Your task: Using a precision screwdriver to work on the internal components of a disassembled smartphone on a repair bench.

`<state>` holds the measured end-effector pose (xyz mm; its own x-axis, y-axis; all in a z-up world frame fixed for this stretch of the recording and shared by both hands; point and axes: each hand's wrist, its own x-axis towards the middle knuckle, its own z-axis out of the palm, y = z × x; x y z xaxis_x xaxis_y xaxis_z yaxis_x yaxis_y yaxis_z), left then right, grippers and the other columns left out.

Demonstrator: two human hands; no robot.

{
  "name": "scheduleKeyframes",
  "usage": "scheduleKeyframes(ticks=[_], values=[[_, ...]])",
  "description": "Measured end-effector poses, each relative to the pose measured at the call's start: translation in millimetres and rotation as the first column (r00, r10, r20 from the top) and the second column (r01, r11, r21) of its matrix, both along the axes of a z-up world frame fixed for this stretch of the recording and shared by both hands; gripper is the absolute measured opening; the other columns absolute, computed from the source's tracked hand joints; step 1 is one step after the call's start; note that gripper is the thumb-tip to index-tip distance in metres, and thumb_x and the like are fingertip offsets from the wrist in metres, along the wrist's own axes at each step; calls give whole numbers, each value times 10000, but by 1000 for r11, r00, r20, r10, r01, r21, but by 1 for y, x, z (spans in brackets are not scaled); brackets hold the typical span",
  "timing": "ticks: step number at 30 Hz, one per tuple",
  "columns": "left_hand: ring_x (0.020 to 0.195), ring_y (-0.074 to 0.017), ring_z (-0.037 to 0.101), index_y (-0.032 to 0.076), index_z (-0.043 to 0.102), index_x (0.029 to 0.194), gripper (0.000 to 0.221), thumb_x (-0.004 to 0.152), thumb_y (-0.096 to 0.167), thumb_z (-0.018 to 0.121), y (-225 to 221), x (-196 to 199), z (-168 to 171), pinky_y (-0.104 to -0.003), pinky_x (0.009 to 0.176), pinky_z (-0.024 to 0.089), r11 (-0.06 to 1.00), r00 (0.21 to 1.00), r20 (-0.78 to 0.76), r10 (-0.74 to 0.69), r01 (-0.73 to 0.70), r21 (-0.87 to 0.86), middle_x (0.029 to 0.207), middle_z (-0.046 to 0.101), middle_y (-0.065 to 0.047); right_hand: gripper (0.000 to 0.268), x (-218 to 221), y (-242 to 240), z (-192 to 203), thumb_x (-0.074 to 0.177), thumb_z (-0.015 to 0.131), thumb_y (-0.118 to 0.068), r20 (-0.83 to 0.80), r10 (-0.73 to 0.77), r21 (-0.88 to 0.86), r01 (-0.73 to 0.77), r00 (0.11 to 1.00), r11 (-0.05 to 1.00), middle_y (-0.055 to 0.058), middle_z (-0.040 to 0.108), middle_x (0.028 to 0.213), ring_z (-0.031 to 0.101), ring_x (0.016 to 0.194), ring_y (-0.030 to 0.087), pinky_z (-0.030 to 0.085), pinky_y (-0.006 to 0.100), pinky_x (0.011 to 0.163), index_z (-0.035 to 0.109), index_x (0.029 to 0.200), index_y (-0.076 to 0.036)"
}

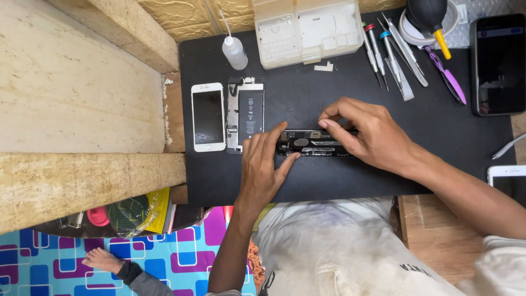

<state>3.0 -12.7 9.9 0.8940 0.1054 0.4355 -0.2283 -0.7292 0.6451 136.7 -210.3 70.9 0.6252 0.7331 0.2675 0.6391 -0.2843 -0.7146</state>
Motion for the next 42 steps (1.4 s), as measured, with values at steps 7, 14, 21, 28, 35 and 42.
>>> scheduleKeyframes(ticks=[7,14,21,28,35,42], values=[[960,-281,616,27,546,1437,651,872,146,845,-2,0,-2,-388,862,440,999,1000,20,13,-13,-45,1031,659,-122,80,0,4,4,992,695,-75,13,-1,-19,1,1000,1000,162,749,855,766,813,320,632,402,645,729,1005,-3],[953,-287,620,25,544,1447,656,877,151,842,-1,0,-3,-393,861,438,998,999,34,11,-8,-61,1020,666,-135,81,3,6,6,997,683,-76,24,19,-78,-17,1000,997,166,746,865,766,838,328,625,413,658,727,1015,-10],[948,-300,619,14,535,1459,664,882,145,838,-1,-1,-2,-398,845,440,999,999,41,10,-8,-52,1017,666,-152,72,1,13,19,978,695,-66,74,100,-124,-90,992,988,182,748,864,766,832,368,623,440,671,737,974,-8],[962,-300,609,12,506,1493,716,876,151,843,1,0,-2,-402,848,436,998,1000,21,10,-9,-60,1020,671,-154,431,-10,-7,2,873,820,-270,247,88,-144,-53,965,988,207,756,1049,748,987,401,618,477,747,694,1203,-23],[993,-298,586,0,502,1493,720,878,159,841,0,1,-1,-396,852,424,998,1000,-12,13,-14,-56,1023,656,-150,701,-15,-12,-26,782,869,-452,452,84,-154,-14,888,988,151,714,1208,682,1170,354,553,455,946,661,1309,-39],[1018,-301,569,-9,494,1495,737,874,174,845,0,0,-4,-402,869,416,998,1000,-15,15,-16,-53,1018,646,-148,555,-10,-10,-39,867,818,-392,464,86,-132,-27,881,991,117,708,1122,684,1118,328,529,425,888,673,1273,-42]])
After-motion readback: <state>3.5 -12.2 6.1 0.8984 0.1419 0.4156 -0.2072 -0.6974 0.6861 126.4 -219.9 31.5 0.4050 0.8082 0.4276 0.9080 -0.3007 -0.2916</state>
